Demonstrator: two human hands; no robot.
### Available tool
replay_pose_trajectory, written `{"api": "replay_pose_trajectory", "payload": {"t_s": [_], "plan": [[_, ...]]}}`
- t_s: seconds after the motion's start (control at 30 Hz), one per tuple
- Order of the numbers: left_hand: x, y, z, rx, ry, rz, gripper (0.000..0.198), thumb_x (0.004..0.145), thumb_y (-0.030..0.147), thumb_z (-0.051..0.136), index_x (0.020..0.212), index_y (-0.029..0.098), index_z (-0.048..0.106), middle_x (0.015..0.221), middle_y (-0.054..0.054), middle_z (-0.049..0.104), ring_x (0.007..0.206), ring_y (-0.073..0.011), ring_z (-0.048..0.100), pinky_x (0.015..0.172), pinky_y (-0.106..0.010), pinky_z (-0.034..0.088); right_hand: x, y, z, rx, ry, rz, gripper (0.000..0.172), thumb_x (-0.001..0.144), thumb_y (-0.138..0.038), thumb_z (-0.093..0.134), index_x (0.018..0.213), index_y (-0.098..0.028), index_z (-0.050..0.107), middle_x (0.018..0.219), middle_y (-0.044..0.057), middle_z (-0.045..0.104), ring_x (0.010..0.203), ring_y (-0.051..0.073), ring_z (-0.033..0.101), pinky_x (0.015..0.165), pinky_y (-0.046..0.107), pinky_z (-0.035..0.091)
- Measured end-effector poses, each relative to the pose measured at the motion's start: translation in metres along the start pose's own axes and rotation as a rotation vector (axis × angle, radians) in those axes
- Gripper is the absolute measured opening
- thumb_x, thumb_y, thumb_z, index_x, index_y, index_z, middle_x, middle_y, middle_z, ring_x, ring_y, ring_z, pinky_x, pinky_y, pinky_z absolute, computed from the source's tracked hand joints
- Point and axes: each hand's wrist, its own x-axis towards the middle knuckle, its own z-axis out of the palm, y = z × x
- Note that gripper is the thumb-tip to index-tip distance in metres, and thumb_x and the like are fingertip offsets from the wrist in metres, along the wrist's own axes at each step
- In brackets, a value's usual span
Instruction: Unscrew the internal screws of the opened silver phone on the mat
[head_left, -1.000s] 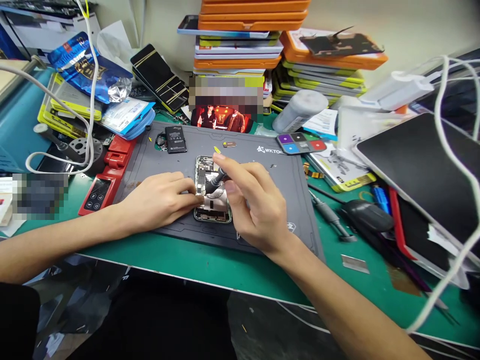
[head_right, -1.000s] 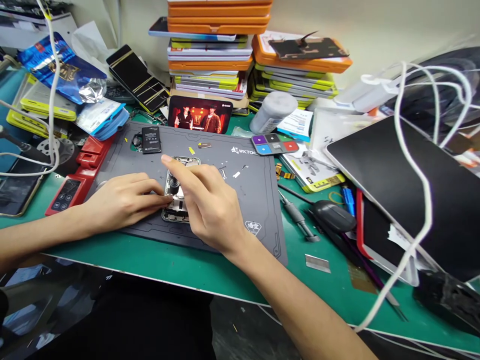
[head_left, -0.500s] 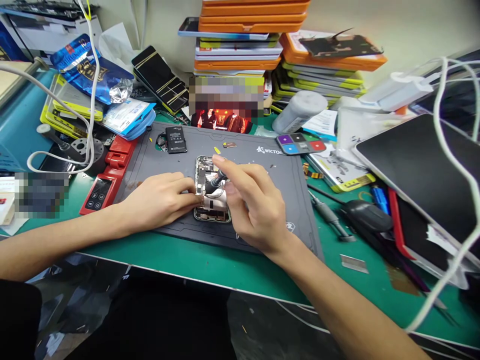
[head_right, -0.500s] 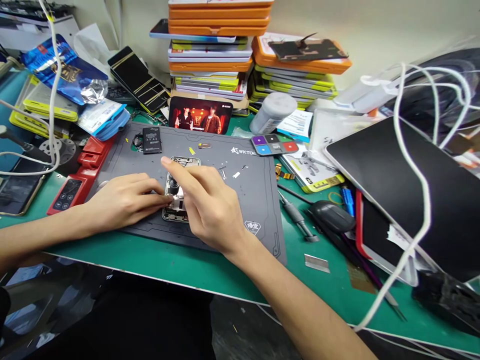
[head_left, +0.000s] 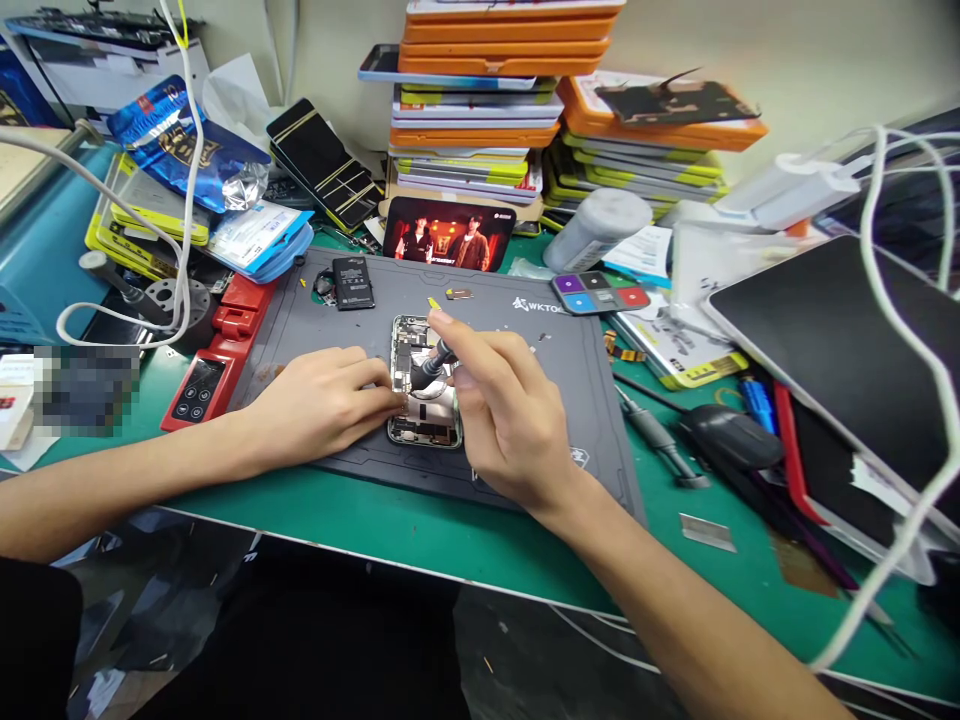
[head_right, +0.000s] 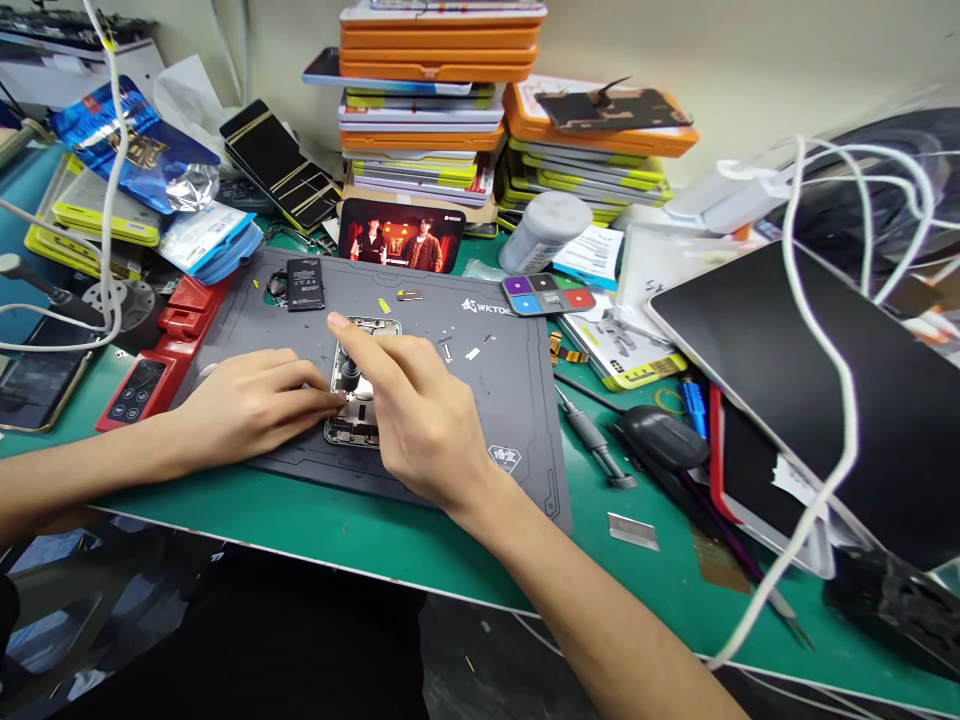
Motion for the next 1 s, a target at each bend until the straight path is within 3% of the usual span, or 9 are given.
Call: {"api": "replay_pose_trajectory", "payload": {"t_s": [0.27,0.53,1.0], "plan": [[0.002,0.002,-0.002,0.01,0.065,-0.047,0.025,0.113,0.027,0.057,0.107,0.017,0.079,0.1,-0.006,0.08,0.086,-0.0195,0.068,0.079,-0.034,0.054,0.0,0.0,0.0,0.005,0.001,-0.002,0.067,0.106,-0.009,0.043,0.168,-0.033,0.042,0.125,0.009,0.075,0.108,0.02,0.07,0.089,0.035,0.064],[0.003,0.003,-0.009,-0.022,0.163,-0.259,0.021,0.113,0.02,0.05,0.107,0.015,0.07,0.092,-0.005,0.079,0.079,-0.0198,0.066,0.073,-0.034,0.053,0.001,-0.001,-0.001,-0.003,-0.011,0.002,0.07,0.105,-0.008,0.045,0.17,-0.034,0.039,0.124,0.008,0.075,0.106,0.02,0.07,0.088,0.034,0.064],[0.004,-0.001,-0.009,0.037,0.085,-0.169,0.025,0.11,0.02,0.052,0.107,0.014,0.076,0.096,-0.007,0.079,0.085,-0.0227,0.064,0.079,-0.038,0.053,0.0,-0.002,-0.001,-0.012,-0.017,0.0,0.066,0.106,-0.008,0.045,0.168,-0.031,0.043,0.129,0.01,0.076,0.108,0.021,0.071,0.089,0.034,0.065]]}}
